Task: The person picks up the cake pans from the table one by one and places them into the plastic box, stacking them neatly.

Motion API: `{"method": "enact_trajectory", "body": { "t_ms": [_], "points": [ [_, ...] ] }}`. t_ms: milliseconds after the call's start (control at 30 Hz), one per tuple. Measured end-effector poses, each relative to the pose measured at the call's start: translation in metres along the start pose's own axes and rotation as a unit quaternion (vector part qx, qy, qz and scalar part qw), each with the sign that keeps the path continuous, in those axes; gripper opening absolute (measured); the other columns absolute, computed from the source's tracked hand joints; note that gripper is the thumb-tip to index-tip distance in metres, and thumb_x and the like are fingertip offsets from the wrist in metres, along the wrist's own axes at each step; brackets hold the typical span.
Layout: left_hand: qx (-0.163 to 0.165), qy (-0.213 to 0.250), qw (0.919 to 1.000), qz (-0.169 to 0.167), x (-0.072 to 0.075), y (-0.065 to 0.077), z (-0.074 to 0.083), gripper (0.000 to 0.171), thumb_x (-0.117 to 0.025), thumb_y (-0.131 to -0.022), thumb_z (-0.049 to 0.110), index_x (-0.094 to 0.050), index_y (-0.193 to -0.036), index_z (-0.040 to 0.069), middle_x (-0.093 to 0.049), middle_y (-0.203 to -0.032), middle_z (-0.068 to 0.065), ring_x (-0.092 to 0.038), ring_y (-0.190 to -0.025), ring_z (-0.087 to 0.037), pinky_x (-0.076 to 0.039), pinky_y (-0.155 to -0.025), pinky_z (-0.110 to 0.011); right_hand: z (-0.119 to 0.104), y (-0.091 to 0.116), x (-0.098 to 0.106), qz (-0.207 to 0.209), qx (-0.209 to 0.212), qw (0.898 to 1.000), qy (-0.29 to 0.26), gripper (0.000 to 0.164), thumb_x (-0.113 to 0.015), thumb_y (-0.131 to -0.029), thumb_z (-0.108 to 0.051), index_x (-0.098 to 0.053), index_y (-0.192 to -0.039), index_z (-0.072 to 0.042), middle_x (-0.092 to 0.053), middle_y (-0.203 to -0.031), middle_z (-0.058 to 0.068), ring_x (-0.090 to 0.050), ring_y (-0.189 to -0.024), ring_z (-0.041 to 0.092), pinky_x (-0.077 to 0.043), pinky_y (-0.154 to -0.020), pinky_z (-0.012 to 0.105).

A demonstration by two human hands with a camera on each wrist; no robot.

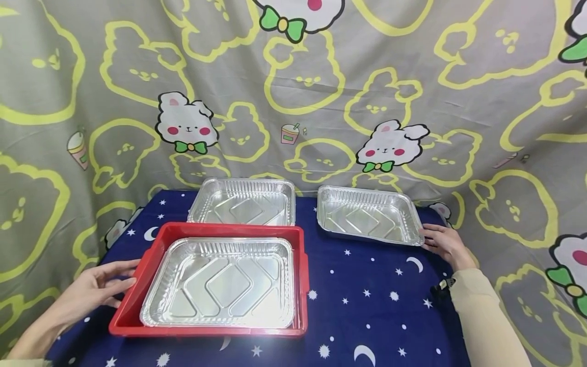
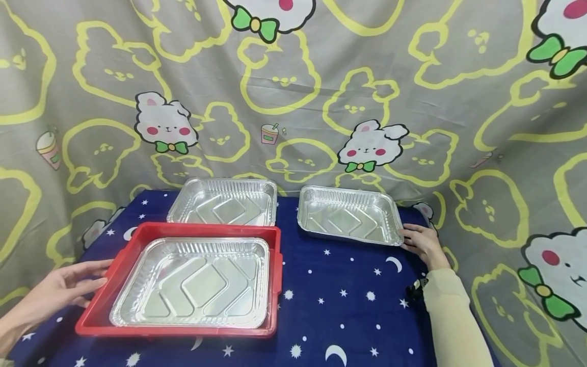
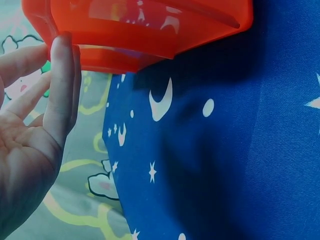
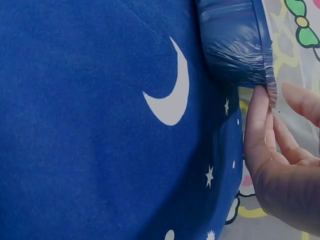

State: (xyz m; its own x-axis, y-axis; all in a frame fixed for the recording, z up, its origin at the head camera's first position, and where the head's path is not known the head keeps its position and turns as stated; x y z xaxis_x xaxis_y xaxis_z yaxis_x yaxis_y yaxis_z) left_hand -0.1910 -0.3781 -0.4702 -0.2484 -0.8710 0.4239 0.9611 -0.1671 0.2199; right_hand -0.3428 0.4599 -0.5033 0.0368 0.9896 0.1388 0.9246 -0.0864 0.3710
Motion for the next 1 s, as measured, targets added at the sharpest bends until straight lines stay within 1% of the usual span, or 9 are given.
{"method": "enact_trajectory", "body": {
  "t_ms": [133,367,467,567,733,867,933,967,1000],
  "points": [
    [-0.002,-0.003,1.0,0.001,0.001,-0.001,0.001,0.057,-0.061,-0.108,0.017,-0.04,-0.151,-0.014,-0.067,-0.113,0.038,-0.078,-0.093,-0.009,-0.067,-0.073,-0.04,0.0,-0.001,0.002,-0.001,-0.006,1.0,0.009,0.075,-0.064,-0.105,-0.01,-0.021,-0.162,0.01,-0.074,-0.084,-0.015,-0.073,-0.076,0.002,-0.063,-0.071,0.021],
    [0.016,-0.006,0.9999,-0.001,-0.001,-0.002,-0.001,0.063,-0.061,-0.108,0.021,-0.035,-0.154,-0.015,-0.065,-0.112,0.04,-0.077,-0.094,-0.007,-0.068,-0.074,-0.039,-0.004,0.001,0.0,-0.007,-0.004,1.0,0.019,0.074,-0.066,-0.104,-0.014,-0.025,-0.161,0.009,-0.073,-0.084,-0.015,-0.072,-0.074,0.002,-0.062,-0.068,0.021],
    [0.013,-0.007,0.9999,-0.002,0.0,-0.002,-0.001,0.062,-0.061,-0.108,0.02,-0.036,-0.154,-0.015,-0.064,-0.112,0.04,-0.077,-0.094,-0.007,-0.068,-0.074,-0.039,-0.005,0.002,-0.001,-0.009,0.001,1.0,0.02,0.071,-0.066,-0.104,-0.014,-0.027,-0.16,0.008,-0.073,-0.084,-0.016,-0.071,-0.075,0.002,-0.061,-0.068,0.02],
    [0.007,-0.008,0.9999,-0.002,0.0,-0.002,0.0,0.06,-0.06,-0.108,0.019,-0.037,-0.152,-0.015,-0.064,-0.113,0.04,-0.077,-0.094,-0.007,-0.067,-0.073,-0.04,-0.006,0.002,-0.001,-0.008,0.007,1.0,0.024,0.065,-0.066,-0.104,-0.013,-0.034,-0.157,0.006,-0.074,-0.084,-0.016,-0.071,-0.076,0.002,-0.061,-0.069,0.02],
    [-0.002,-0.005,1.0,-0.004,0.0,-0.002,0.0,0.056,-0.06,-0.108,0.017,-0.041,-0.15,-0.014,-0.065,-0.114,0.04,-0.078,-0.094,-0.007,-0.067,-0.073,-0.04,-0.003,0.003,0.001,0.002,0.005,1.0,0.028,0.045,-0.068,-0.103,-0.013,-0.052,-0.144,-0.005,-0.074,-0.083,-0.015,-0.071,-0.076,0.002,-0.062,-0.069,0.021],
    [-0.01,-0.002,0.9999,-0.004,0.001,-0.002,0.0,0.05,-0.06,-0.108,0.015,-0.047,-0.149,-0.009,-0.066,-0.116,0.039,-0.078,-0.094,-0.008,-0.067,-0.072,-0.041,-0.003,0.005,-0.001,-0.001,0.009,1.0,0.009,0.033,-0.068,-0.102,-0.011,-0.059,-0.134,-0.012,-0.076,-0.083,-0.014,-0.073,-0.076,0.003,-0.062,-0.068,0.022],
    [-0.014,0.001,0.9999,-0.004,0.002,-0.002,0.001,0.044,-0.06,-0.108,0.014,-0.053,-0.148,-0.002,-0.066,-0.116,0.038,-0.078,-0.094,-0.008,-0.067,-0.072,-0.041,-0.004,0.008,-0.003,-0.006,0.013,1.0,-0.006,0.023,-0.067,-0.102,-0.008,-0.064,-0.123,-0.017,-0.076,-0.083,-0.013,-0.073,-0.077,0.004,-0.062,-0.068,0.022],
    [-0.015,0.002,0.9999,-0.004,0.002,-0.002,0.0,0.042,-0.06,-0.108,0.014,-0.054,-0.147,0.001,-0.066,-0.116,0.038,-0.078,-0.094,-0.008,-0.067,-0.072,-0.041,-0.004,0.009,-0.005,-0.009,0.013,1.0,-0.015,0.021,-0.067,-0.102,-0.008,-0.064,-0.119,-0.019,-0.076,-0.083,-0.013,-0.073,-0.077,0.004,-0.062,-0.068,0.022],
    [-0.013,0.001,0.9999,-0.003,0.002,-0.002,0.0,0.043,-0.06,-0.108,0.014,-0.054,-0.148,0.0,-0.066,-0.116,0.038,-0.078,-0.094,-0.008,-0.067,-0.072,-0.041,-0.005,0.01,-0.007,-0.011,0.014,1.0,-0.023,0.019,-0.067,-0.102,-0.007,-0.066,-0.112,-0.022,-0.076,-0.083,-0.013,-0.073,-0.077,0.004,-0.062,-0.068,0.022]
  ]
}}
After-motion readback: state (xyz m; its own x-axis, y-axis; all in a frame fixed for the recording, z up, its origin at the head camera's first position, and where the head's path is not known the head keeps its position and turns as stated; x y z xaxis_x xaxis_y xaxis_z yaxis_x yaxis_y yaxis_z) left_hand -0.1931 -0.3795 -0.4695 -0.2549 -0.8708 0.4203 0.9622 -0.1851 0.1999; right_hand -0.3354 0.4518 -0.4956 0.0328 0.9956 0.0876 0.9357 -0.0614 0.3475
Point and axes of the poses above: each hand's wrist, its own y-axis away from the middle knuckle, its own x-axis out of the back of the hand, z = x × y, the point moved 9 cm from there along -y, towards the middle knuckle
